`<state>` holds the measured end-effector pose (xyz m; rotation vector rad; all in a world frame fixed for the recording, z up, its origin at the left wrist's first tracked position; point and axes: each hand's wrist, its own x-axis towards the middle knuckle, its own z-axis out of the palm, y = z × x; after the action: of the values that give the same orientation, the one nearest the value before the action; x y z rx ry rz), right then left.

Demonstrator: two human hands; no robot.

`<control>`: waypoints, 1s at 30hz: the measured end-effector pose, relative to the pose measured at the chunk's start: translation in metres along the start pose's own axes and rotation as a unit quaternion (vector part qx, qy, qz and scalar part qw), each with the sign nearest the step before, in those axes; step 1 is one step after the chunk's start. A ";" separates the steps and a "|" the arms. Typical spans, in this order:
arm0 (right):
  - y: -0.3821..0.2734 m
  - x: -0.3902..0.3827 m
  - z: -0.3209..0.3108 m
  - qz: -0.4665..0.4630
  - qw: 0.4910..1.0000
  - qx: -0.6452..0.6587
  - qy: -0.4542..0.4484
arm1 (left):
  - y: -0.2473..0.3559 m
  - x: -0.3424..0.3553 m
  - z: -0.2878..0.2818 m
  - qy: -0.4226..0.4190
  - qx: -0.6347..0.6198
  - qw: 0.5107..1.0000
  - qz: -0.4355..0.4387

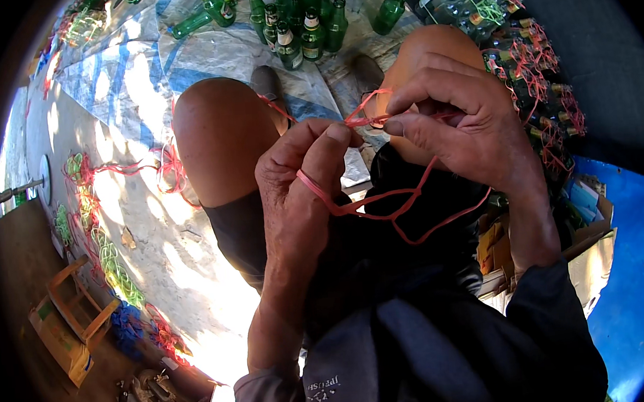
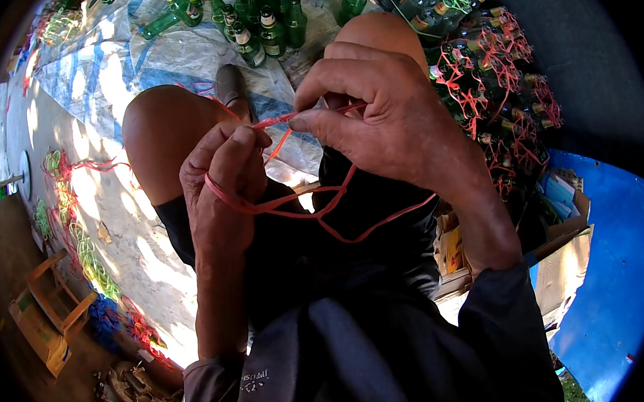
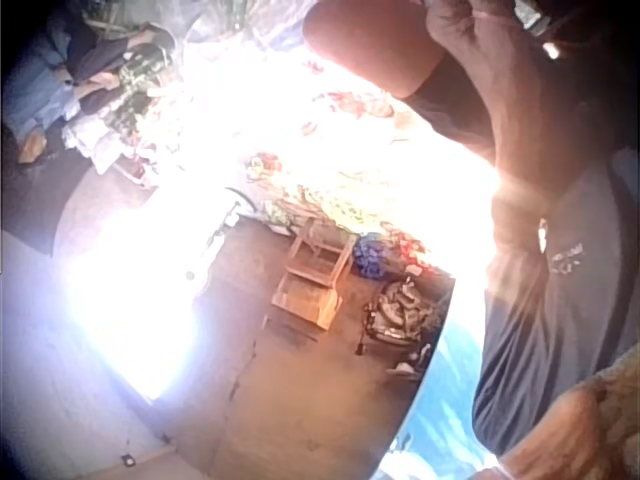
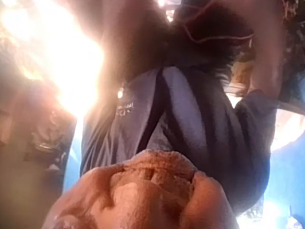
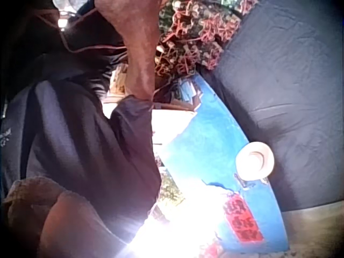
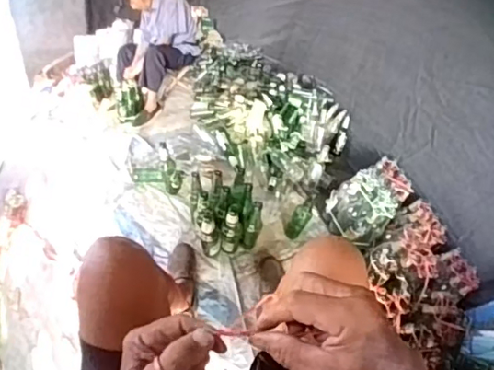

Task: The person gathers green glass bottles into a cluster on a tarp and then ties a length of pink plastic twine into a series of knots to create a carrier.

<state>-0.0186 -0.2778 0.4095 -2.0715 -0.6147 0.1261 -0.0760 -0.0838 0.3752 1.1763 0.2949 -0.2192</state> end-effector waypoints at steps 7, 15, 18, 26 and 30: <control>0.002 0.002 -0.002 0.002 1.000 -0.004 -0.026 | 0.007 0.002 -0.006 -0.026 -0.005 1.000 0.003; 0.002 0.006 -0.009 0.063 0.990 0.111 -0.066 | 0.007 0.004 -0.008 -0.002 -0.008 0.996 0.088; 0.008 0.010 -0.008 0.101 0.981 0.138 -0.089 | 0.005 0.009 -0.004 -0.051 -0.006 0.988 0.144; 0.017 0.014 0.000 0.085 0.961 0.239 -0.112 | 0.006 0.008 0.004 -0.019 0.057 0.985 0.161; 0.008 0.014 -0.005 0.204 0.916 0.301 -0.170 | 0.006 0.007 -0.001 -0.028 0.110 0.983 0.145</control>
<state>-0.0019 -0.2779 0.4079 -1.5450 -0.2792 0.8287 -0.0681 -0.0812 0.3777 1.4128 0.0480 -0.0283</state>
